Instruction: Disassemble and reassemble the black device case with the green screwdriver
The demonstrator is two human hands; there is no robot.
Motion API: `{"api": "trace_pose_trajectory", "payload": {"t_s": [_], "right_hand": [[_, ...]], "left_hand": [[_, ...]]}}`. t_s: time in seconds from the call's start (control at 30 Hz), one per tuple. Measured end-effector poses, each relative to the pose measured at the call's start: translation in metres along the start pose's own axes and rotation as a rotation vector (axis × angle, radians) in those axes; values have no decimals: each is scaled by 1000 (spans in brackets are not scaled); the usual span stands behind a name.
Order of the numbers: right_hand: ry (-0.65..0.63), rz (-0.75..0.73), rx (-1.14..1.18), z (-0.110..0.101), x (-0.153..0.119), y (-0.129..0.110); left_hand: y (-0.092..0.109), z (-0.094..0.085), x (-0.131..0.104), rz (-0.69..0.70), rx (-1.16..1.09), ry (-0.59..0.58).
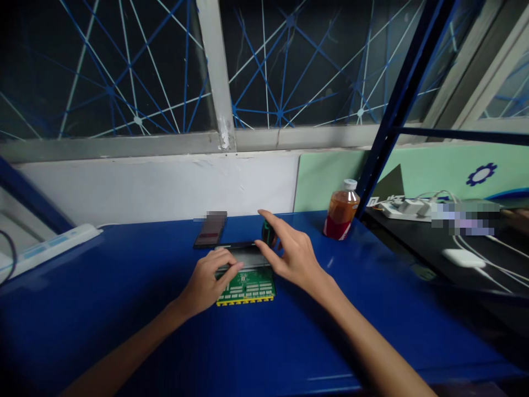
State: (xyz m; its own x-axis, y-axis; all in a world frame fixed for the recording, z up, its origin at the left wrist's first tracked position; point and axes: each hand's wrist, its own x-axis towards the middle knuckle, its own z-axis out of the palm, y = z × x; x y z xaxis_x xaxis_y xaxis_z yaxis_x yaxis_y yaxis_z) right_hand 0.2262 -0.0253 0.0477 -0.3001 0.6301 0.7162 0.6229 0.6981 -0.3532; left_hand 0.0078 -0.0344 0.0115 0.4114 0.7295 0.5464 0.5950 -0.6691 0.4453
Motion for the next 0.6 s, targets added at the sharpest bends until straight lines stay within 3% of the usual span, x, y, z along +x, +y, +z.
{"api": "trace_pose_trajectory", "payload": {"t_s": [0.17, 0.37, 0.6], "right_hand": [[-73, 41, 13, 1, -1, 1], [-23, 40, -62, 1, 0, 2], [-68, 62, -2, 0, 0, 3]], "left_hand": [[-1, -1, 0, -15, 1, 8], [-3, -1, 2, -32, -66, -26], [-2, -2, 3, -100, -131, 16]]}}
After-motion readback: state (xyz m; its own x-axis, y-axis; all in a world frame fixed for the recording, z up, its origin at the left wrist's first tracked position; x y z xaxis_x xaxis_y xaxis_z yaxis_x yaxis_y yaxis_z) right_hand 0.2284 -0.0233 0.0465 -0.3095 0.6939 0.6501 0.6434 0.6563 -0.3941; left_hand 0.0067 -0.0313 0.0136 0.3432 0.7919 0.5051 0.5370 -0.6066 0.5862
